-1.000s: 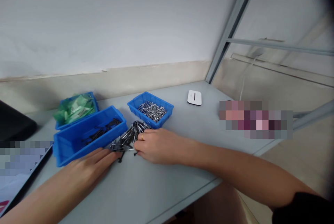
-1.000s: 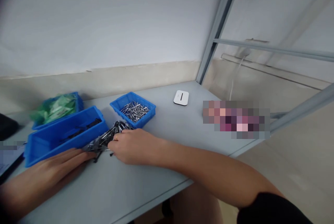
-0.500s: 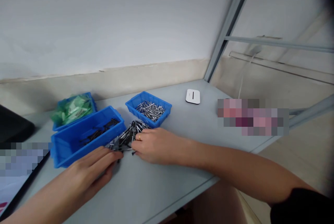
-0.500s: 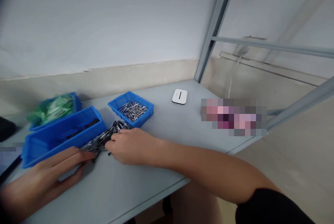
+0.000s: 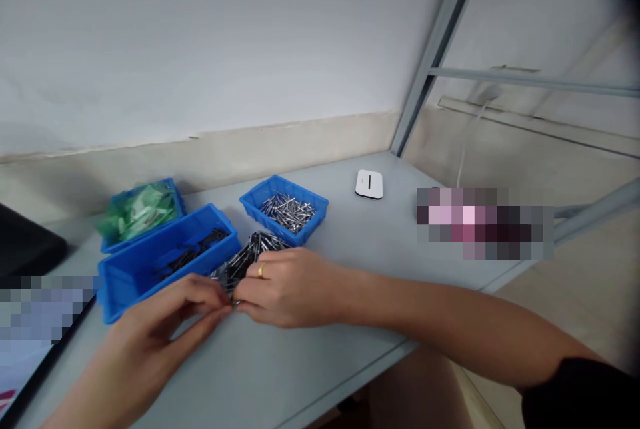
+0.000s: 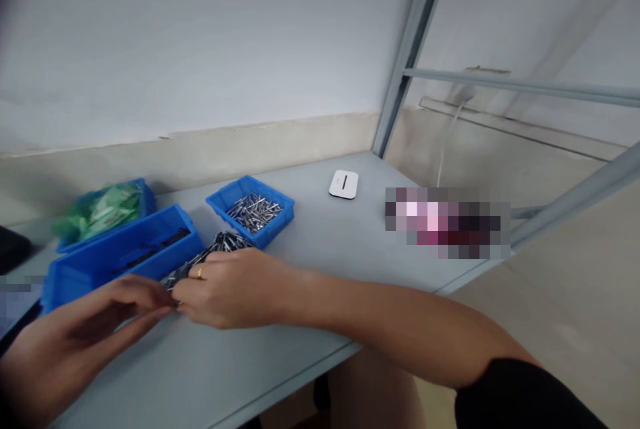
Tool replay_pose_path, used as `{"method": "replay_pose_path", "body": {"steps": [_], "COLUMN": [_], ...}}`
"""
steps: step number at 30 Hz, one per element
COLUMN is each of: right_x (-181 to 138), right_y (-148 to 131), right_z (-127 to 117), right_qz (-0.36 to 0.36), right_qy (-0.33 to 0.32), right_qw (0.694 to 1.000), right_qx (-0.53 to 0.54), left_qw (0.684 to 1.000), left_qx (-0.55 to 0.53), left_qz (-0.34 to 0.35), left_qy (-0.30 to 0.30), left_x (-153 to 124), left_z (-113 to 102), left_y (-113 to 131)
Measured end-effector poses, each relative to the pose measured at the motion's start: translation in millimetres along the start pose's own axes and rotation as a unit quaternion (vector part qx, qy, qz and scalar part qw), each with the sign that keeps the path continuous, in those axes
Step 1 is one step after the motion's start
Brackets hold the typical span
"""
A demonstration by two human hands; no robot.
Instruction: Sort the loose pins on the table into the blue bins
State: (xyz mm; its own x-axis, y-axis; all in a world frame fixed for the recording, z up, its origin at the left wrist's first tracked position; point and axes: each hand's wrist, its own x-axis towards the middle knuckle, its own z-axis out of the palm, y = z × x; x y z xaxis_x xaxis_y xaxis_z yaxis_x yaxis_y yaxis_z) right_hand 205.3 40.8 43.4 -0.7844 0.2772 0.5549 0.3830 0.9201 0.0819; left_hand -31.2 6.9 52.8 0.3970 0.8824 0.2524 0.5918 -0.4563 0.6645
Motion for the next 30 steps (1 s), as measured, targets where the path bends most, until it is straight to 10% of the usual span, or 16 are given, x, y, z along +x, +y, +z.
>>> {"method": "replay_pose_path", "body": {"steps": [30], "right_x": [0.9], "right_y": [0.0], "right_z": [-1.6], "right_qz": [-0.017], "right_qy": [0.081], "right_qw": [0.997], "right_qx": [-0.006], "left_qw": [0.995], "left_qx": [0.045], "left_qz": [0.08], "left_qy": [0.043], "left_x": [-2.8], "left_z": [-0.2], "left_y": [5.4]}}
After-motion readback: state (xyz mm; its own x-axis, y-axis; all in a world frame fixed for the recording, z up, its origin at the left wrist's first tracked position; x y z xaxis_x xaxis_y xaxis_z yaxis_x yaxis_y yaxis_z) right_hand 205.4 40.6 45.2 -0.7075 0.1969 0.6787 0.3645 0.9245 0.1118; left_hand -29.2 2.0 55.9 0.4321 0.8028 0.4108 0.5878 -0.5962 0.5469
